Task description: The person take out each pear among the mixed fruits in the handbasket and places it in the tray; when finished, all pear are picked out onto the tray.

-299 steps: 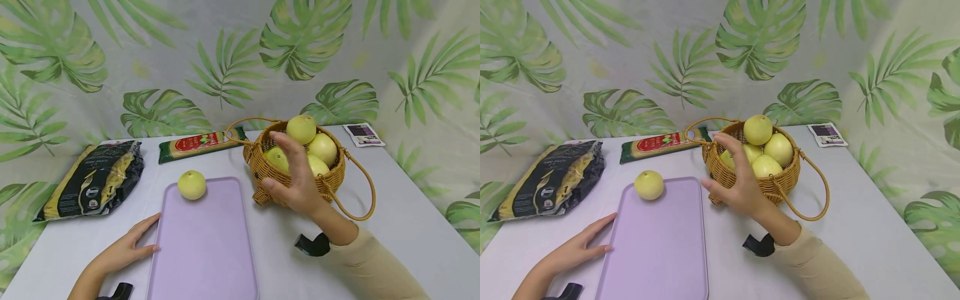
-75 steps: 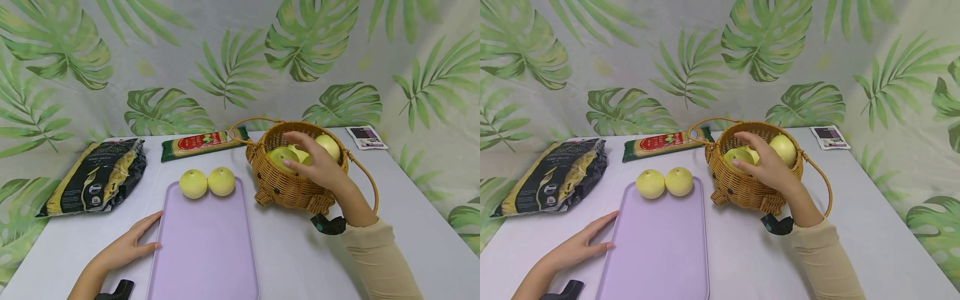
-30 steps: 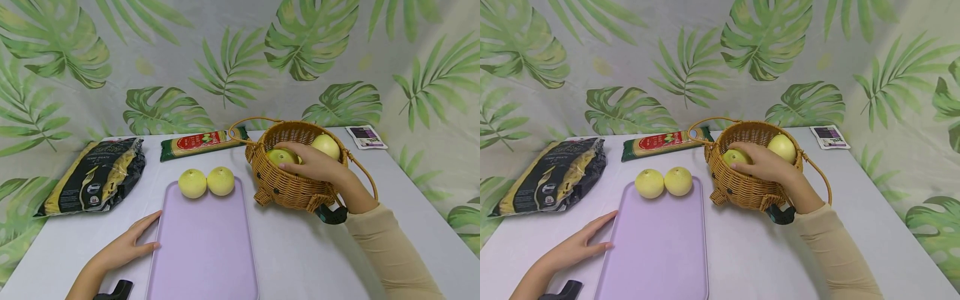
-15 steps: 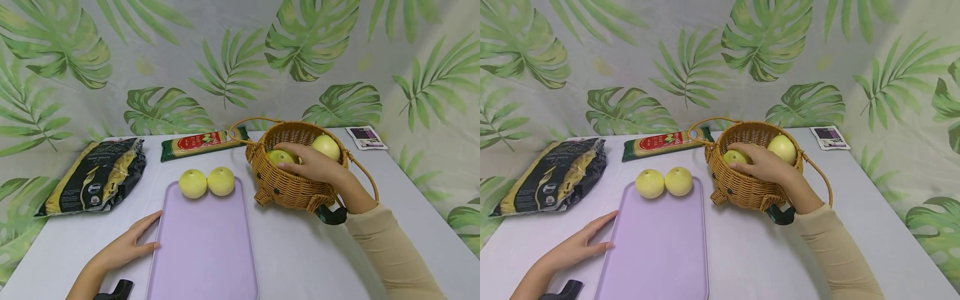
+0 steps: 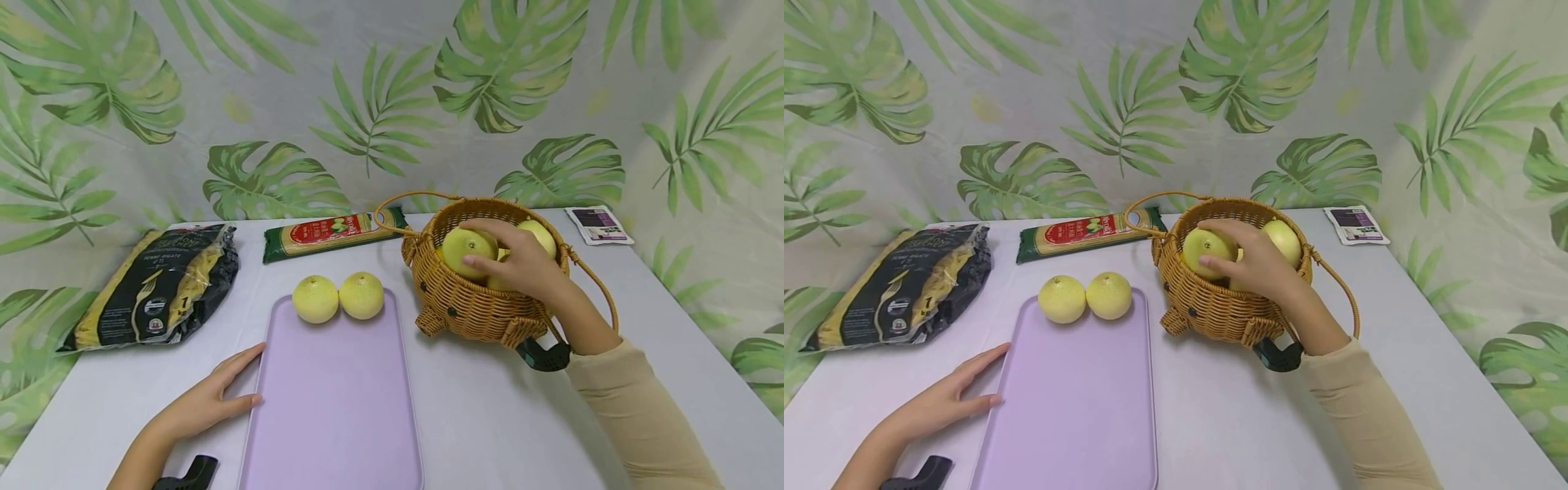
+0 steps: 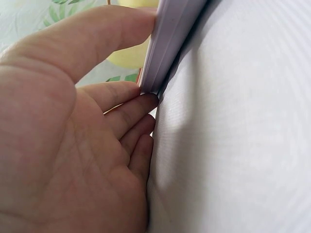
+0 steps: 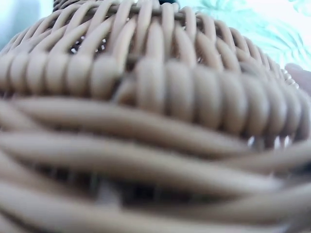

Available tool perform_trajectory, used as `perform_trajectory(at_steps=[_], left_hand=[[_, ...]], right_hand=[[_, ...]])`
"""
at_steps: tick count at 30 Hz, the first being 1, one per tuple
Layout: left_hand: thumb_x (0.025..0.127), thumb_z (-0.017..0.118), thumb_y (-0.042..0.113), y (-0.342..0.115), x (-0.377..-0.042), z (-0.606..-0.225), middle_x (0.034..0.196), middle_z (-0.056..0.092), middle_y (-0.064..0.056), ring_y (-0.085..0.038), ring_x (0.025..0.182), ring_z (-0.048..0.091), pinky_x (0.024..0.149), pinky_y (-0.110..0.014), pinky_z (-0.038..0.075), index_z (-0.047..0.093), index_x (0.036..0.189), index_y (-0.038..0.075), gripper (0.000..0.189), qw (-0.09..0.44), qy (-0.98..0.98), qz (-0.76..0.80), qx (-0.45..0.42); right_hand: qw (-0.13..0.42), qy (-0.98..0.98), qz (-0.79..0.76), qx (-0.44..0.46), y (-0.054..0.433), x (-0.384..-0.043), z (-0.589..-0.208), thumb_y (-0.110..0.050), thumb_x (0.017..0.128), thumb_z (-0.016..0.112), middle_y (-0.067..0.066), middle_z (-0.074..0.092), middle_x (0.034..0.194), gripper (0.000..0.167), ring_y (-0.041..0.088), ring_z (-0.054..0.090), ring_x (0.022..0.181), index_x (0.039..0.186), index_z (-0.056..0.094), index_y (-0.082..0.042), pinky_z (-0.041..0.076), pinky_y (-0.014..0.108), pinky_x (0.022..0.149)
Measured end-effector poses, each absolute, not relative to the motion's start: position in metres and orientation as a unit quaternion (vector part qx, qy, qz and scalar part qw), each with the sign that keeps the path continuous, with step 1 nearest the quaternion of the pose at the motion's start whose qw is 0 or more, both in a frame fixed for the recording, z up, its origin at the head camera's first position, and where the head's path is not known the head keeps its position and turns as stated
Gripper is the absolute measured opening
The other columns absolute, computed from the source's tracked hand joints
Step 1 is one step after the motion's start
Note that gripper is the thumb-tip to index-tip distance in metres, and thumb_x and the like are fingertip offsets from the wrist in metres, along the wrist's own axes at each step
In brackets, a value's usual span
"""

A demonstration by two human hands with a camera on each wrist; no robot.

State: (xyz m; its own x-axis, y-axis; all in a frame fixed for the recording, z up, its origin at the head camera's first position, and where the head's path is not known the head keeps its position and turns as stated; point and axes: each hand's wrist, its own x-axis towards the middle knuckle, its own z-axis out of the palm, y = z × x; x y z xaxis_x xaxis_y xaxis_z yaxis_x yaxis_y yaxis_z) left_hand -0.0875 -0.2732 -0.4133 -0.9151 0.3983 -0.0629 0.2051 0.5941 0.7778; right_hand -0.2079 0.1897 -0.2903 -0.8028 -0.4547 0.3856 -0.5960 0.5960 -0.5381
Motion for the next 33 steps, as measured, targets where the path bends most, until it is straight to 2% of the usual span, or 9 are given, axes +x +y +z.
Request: perform_trajectory(at_steps=[6, 10, 14, 18, 24, 33], left_hand=[[0.082, 0.065, 0.029, -0.274, -0.088, -0.415, 0.142, 0.024, -0.017, -0.043, 0.128, 0.016, 0.093, -0.065, 0.016, 0.026, 0.143, 0.016, 0.073, 0.115, 0.888, 0.413, 0.168], [0.082, 0.065, 0.029, -0.275, -0.089, -0.417, 0.142, 0.024, -0.017, -0.042, 0.128, 0.016, 0.093, -0.065, 0.016, 0.025, 0.143, 0.016, 0.074, 0.113, 0.888, 0.413, 0.169], [0.082, 0.065, 0.030, -0.275, -0.090, -0.418, 0.142, 0.024, -0.017, -0.041, 0.128, 0.016, 0.094, -0.065, 0.016, 0.025, 0.143, 0.015, 0.074, 0.111, 0.889, 0.412, 0.166], [0.082, 0.065, 0.030, -0.275, -0.089, -0.418, 0.142, 0.024, -0.017, -0.041, 0.128, 0.016, 0.094, -0.065, 0.016, 0.025, 0.143, 0.015, 0.074, 0.110, 0.889, 0.412, 0.165], [0.082, 0.065, 0.028, -0.274, -0.088, -0.415, 0.142, 0.025, -0.017, -0.042, 0.128, 0.016, 0.093, -0.066, 0.016, 0.026, 0.142, 0.015, 0.073, 0.111, 0.888, 0.414, 0.165], [0.081, 0.066, 0.028, -0.272, -0.088, -0.413, 0.142, 0.025, -0.018, -0.043, 0.128, 0.016, 0.093, -0.066, 0.016, 0.027, 0.142, 0.015, 0.073, 0.116, 0.888, 0.416, 0.160]], right_hand=[[0.175, -0.857, 0.397, 0.279, 0.182, -0.194, -0.283, -0.016, 0.077, 0.072, 0.001, 0.055, 0.121, 0.048, 0.015, 0.050, 0.105, 0.123, 0.056, -0.018, 0.046, 0.028, 0.074], [0.181, -0.813, 0.468, 0.295, 0.166, -0.178, -0.278, -0.003, 0.076, 0.071, 0.002, 0.056, 0.118, 0.048, 0.012, 0.051, 0.101, 0.121, 0.057, -0.012, 0.046, 0.022, 0.075], [0.136, -0.767, 0.540, 0.319, 0.140, -0.164, -0.283, 0.004, 0.075, 0.069, 0.005, 0.056, 0.118, 0.048, 0.017, 0.053, 0.100, 0.120, 0.057, -0.006, 0.049, 0.028, 0.076], [0.081, -0.762, 0.557, 0.320, 0.110, -0.150, -0.291, -0.001, 0.076, 0.069, 0.004, 0.056, 0.118, 0.045, 0.017, 0.056, 0.095, 0.119, 0.057, -0.006, 0.050, 0.031, 0.074], [0.004, -0.764, 0.569, 0.305, 0.060, -0.131, -0.297, -0.002, 0.078, 0.068, 0.011, 0.055, 0.121, 0.041, 0.019, 0.053, 0.101, 0.118, 0.057, 0.000, 0.049, 0.036, 0.076], [-0.086, -0.752, 0.590, 0.281, 0.018, -0.153, -0.372, -0.023, 0.080, 0.069, -0.001, 0.052, 0.123, 0.041, 0.011, 0.052, 0.100, 0.120, 0.058, -0.015, 0.048, 0.029, 0.079]])
